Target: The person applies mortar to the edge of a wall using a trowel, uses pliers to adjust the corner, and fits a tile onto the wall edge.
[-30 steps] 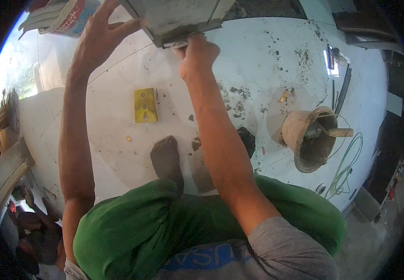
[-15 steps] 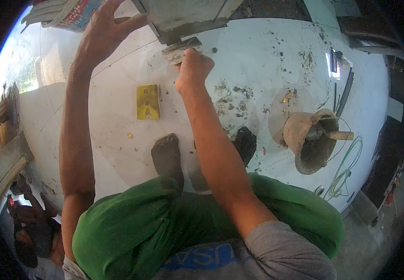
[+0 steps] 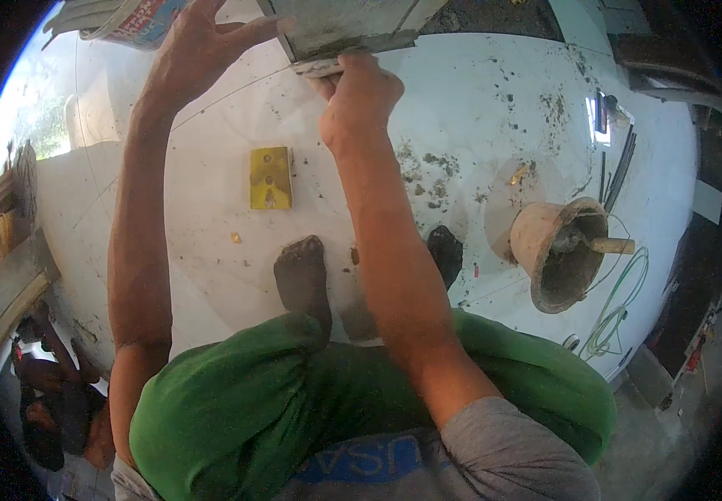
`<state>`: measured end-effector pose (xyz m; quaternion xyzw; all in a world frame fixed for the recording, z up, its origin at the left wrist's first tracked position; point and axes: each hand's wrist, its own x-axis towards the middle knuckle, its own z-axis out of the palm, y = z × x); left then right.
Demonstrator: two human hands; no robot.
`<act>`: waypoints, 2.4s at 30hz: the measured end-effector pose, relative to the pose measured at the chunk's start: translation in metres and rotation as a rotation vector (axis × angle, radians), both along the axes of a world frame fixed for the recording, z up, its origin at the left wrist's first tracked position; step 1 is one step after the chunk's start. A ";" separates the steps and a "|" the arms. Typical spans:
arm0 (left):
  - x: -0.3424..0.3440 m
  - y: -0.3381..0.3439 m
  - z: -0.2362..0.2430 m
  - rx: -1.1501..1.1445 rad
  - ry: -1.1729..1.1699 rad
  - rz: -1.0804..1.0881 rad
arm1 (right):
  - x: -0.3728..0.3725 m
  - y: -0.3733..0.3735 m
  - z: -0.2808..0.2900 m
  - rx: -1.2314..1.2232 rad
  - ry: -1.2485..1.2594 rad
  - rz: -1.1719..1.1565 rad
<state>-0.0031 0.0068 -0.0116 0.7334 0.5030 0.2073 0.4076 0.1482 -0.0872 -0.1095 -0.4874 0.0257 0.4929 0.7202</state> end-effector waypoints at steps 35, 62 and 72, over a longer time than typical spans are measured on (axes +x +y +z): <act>-0.003 0.000 0.004 -0.064 -0.009 0.009 | 0.017 0.007 0.032 -0.004 -0.014 0.071; -0.002 -0.001 0.001 0.003 -0.028 -0.005 | -0.012 0.000 -0.040 -0.248 0.008 -0.019; -0.004 0.000 -0.001 0.111 -0.132 -0.074 | 0.032 -0.040 -0.005 -0.060 -0.102 0.042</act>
